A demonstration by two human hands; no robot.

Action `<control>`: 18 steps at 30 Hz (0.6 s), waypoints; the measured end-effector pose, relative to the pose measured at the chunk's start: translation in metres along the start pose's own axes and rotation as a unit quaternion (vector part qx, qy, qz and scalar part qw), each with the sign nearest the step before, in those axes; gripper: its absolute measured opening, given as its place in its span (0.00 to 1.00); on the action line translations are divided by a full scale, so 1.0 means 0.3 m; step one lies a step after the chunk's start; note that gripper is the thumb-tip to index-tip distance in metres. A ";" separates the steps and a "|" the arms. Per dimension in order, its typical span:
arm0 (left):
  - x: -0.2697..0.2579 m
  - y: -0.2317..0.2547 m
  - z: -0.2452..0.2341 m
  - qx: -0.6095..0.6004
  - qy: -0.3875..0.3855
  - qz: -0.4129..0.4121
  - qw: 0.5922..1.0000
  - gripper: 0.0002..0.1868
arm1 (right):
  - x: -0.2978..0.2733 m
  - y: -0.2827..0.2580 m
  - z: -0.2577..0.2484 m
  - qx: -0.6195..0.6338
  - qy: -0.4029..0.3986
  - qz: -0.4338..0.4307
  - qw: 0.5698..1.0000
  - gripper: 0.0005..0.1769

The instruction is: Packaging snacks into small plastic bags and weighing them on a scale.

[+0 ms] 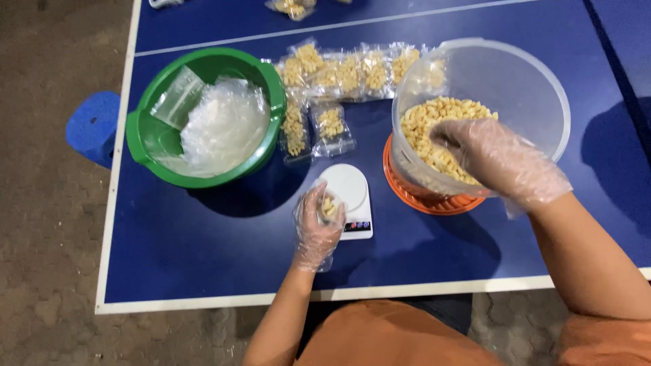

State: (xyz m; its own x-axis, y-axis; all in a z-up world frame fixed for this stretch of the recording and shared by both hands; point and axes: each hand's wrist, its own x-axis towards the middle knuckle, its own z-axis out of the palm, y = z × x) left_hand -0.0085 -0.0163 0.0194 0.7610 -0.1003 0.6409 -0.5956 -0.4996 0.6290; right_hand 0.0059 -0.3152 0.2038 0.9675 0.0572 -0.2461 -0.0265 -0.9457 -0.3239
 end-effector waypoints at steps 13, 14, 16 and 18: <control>0.162 0.209 0.009 -0.070 -0.057 -0.007 0.996 0.26 | -0.085 -0.239 0.048 0.162 0.047 -0.266 0.949 0.24; 0.164 0.212 0.015 -0.075 -0.060 -0.013 0.995 0.25 | -0.081 -0.244 0.050 0.158 0.017 -0.274 0.948 0.30; 0.154 0.209 0.025 -0.085 -0.064 -0.028 0.994 0.26 | -0.064 -0.214 0.083 0.177 0.033 -0.304 0.936 0.33; 0.155 0.213 0.024 -0.095 -0.067 -0.042 0.992 0.27 | -0.056 -0.204 0.098 0.194 0.050 -0.335 0.921 0.38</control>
State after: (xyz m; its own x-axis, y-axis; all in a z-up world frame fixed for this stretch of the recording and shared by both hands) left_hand -0.0095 -0.0590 0.0863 0.8298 -0.1844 0.5267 -0.5566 -0.3418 0.7572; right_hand -0.0162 -0.2489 0.2009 0.8176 0.5378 0.2057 0.5151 -0.5234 -0.6788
